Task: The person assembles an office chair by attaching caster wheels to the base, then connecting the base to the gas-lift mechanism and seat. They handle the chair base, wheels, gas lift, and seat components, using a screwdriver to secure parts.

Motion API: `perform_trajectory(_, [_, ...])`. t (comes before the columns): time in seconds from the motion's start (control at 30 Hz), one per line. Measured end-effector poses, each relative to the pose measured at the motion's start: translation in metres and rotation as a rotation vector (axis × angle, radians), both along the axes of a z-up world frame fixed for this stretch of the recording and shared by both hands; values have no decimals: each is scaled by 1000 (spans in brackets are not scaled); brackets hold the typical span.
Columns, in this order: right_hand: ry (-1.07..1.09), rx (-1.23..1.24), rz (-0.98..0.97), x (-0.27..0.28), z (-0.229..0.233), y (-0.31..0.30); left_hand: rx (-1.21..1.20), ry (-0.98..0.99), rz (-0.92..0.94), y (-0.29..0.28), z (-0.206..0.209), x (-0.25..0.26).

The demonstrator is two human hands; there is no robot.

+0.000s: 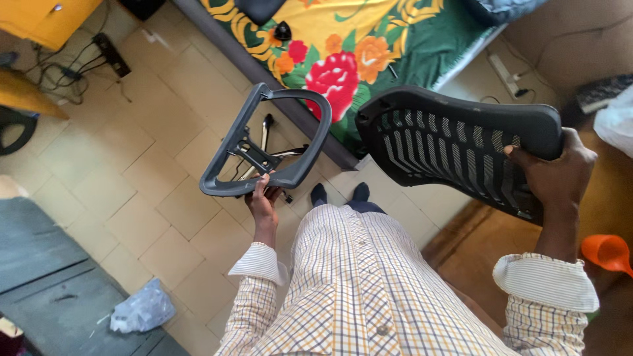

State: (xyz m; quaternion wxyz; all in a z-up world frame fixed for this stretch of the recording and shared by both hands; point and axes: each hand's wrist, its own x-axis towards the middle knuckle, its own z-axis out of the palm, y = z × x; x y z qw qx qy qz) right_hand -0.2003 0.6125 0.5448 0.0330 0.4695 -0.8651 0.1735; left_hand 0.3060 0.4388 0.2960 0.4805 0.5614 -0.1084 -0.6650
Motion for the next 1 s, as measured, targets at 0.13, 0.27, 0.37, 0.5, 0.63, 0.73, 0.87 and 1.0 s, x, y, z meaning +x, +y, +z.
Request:
perform_trajectory(0.13, [-61,-57,-113,4,18,31,-26,43,-66,1,8,-15])
perform_trajectory(0.27, [-206,-112,-145,-5,19,56,-60,113,-91,-3,10,-39])
perform_trajectory(0.37, [-863,-198,-181,-11,13,69,-80,239,-119,-4,14,-51])
perform_trajectory(0.5, [-971,112,-190,-16,3,59,-130,144,-146,-5,29,-56])
perform_trajectory(0.63, [-935,213,-183,-23,14,47,-197,75,-203,-11,49,-57])
perform_trajectory(0.73, [-917,252,-167,-22,18,31,-216,-89,-273,-16,51,-60])
perform_trajectory(0.87, [-875,280,-125,-16,30,9,-323,-121,-315,-22,47,-67])
perform_trajectory(1.0, [-806,289,-74,9,54,-23,-309,-227,-445,-30,55,-68])
